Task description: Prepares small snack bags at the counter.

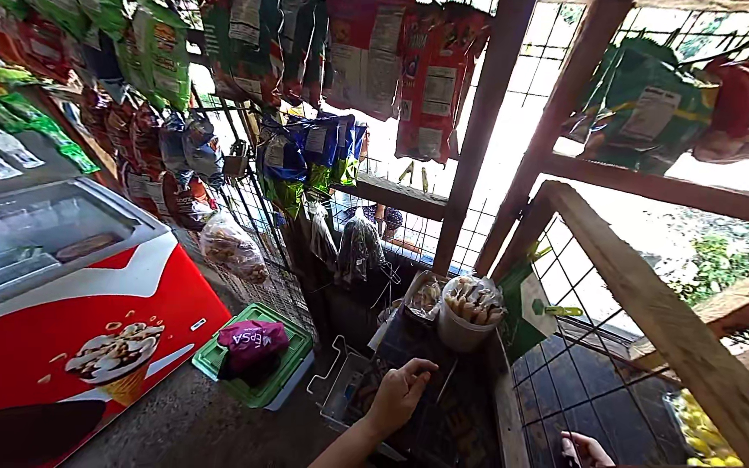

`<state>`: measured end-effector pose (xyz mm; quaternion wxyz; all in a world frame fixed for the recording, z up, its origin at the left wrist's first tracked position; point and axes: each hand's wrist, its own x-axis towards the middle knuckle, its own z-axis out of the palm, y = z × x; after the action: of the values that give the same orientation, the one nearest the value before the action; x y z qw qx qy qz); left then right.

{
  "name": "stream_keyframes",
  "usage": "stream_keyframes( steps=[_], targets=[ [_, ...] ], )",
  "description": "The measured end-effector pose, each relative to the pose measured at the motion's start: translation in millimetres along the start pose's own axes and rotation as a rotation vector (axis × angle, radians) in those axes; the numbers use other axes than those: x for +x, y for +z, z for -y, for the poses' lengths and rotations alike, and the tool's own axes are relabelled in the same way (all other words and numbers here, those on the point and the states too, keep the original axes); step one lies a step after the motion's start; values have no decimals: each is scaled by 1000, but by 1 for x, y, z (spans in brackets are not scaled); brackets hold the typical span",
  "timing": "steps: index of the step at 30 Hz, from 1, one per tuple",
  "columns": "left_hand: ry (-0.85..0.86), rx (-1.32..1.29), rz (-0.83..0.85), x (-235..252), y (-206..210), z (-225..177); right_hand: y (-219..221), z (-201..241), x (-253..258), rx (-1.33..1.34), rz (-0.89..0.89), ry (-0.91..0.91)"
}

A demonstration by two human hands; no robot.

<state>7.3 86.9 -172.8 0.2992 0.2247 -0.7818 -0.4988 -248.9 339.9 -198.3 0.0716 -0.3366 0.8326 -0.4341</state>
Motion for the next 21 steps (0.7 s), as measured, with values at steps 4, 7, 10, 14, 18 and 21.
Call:
stream_keyframes(
  steps=[4, 7, 10, 14, 18, 21],
  targets=[
    [4, 13, -18, 0, 0, 0, 2, 1, -4, 8, -37, -28],
    [-3, 8, -29, 0, 1, 0, 5, 20, -25, 150, -38, -76],
    [-11, 22, -25, -1, 0, -2, 16, 42, -58, 441, -43, -84],
    [6, 50, -22, -3, 0, 0, 23, 47, -74, 645, -27, -108],
    [37, 61, -1, -3, -2, 1, 27, 37, -73, 608, 143, -282],
    [45, 51, -12, -2, -1, 2, 28, 45, -74, 448, 78, -242]
  ],
)
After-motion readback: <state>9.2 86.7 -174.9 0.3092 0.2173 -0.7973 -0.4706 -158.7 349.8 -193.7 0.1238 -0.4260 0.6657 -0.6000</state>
